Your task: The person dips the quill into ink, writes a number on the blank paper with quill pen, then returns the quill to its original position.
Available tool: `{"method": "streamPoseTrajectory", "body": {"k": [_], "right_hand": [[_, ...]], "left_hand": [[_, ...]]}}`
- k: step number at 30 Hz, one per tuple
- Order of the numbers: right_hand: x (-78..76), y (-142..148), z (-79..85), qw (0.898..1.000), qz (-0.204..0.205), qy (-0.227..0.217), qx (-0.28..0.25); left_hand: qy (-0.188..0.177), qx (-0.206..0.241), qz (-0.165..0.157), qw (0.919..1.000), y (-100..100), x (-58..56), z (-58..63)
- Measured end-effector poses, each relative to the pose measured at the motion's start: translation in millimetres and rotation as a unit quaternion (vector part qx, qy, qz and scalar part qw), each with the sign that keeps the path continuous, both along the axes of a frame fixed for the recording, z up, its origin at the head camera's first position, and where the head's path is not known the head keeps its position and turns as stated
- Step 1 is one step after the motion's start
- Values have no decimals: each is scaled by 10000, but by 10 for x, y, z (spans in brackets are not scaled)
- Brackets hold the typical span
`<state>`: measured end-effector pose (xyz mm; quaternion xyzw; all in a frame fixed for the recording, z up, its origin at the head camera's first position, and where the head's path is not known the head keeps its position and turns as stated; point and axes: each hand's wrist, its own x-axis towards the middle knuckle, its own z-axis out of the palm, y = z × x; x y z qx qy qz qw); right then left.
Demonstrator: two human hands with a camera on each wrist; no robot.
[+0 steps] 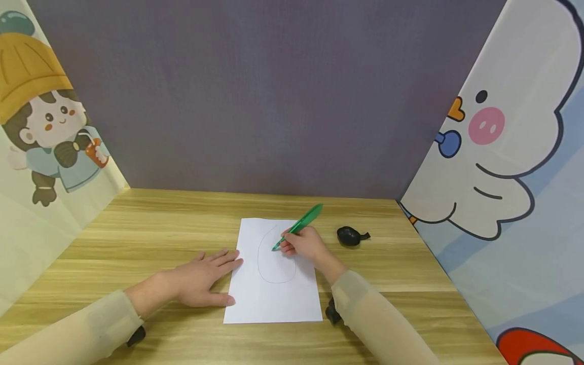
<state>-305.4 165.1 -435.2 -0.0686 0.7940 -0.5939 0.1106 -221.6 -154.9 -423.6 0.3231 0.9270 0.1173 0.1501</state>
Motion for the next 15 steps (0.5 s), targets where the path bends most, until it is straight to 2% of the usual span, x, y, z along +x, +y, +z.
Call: {"method": "streamPoseTrajectory", "body": {"k": [15], "right_hand": [[37, -97, 37, 9999, -7, -16, 109]], "left_hand": [[-59, -53, 78, 9999, 13, -18, -13]]}}
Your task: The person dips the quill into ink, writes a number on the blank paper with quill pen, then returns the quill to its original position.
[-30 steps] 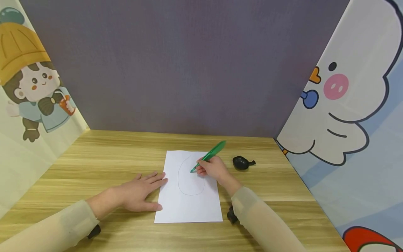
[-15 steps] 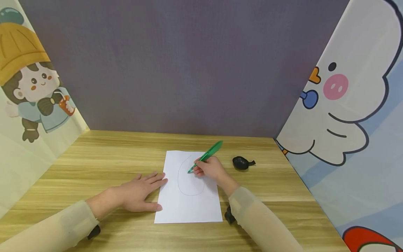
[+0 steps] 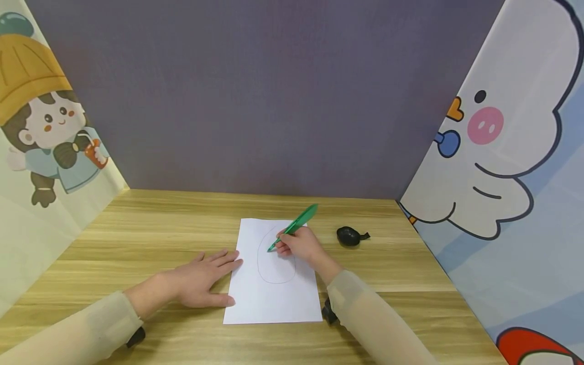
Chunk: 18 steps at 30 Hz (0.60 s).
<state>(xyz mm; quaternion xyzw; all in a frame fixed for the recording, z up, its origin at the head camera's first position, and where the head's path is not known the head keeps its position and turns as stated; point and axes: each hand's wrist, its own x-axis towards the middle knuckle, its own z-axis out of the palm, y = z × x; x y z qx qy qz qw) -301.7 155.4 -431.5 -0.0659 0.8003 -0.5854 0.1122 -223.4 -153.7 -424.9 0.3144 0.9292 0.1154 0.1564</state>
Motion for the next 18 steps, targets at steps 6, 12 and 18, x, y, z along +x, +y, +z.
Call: {"method": "streamPoseTrajectory", "body": {"k": [6, 12, 18], "right_hand": [[1, -33, 10, 10000, 57, -3, -6], [-3, -56, -5, 10000, 83, -2, 8], [3, -81, -17, 9999, 121, 38, 52]], "left_hand": [[5, 24, -50, 10000, -4, 22, 21], [48, 24, -64, 10000, -9, 20, 11], [36, -15, 4, 10000, -3, -1, -8]]}}
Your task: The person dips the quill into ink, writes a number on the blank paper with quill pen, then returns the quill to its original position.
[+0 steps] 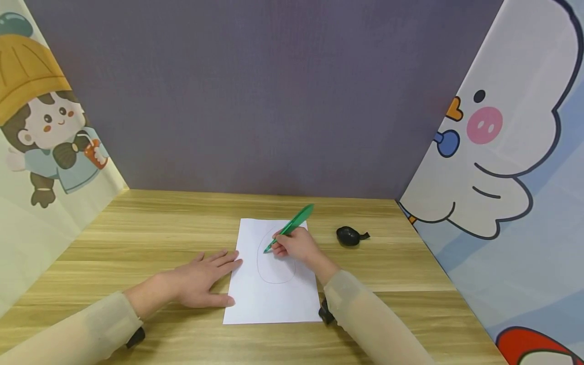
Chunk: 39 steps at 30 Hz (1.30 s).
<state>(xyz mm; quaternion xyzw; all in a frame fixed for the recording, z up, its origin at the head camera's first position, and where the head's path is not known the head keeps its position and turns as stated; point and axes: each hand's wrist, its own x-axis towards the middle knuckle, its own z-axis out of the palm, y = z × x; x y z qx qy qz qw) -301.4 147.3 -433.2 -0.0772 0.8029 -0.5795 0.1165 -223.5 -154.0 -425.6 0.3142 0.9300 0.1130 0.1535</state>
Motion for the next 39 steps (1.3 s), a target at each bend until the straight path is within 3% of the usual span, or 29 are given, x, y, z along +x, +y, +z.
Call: {"method": "streamPoseTrajectory", "body": {"k": [39], "right_hand": [[90, -49, 22, 9988, 481, -66, -11]], "left_hand": [[36, -2, 26, 10000, 7, -4, -1]]}}
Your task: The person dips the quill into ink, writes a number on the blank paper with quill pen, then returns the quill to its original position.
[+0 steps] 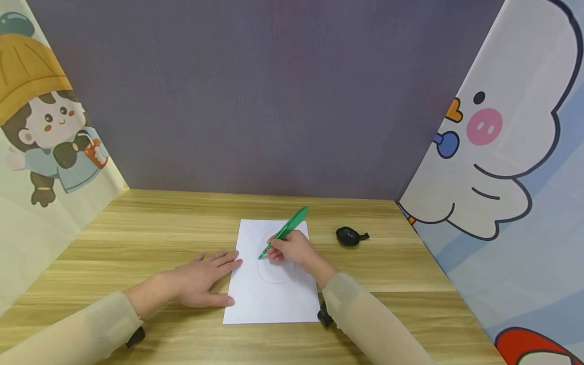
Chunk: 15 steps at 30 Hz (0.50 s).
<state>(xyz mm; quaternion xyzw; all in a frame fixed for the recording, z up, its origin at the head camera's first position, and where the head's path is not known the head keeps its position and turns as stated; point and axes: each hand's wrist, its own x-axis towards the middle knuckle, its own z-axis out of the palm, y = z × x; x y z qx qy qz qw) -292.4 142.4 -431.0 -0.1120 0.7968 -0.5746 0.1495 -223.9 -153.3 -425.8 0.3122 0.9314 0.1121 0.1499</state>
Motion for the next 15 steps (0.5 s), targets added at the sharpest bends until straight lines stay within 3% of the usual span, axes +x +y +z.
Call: {"method": "streamPoseTrajectory", "body": {"k": [15], "right_hand": [[-4, 15, -25, 9999, 121, -39, 87]], "left_hand": [[-1, 27, 2, 10000, 3, 0, -5]]}}
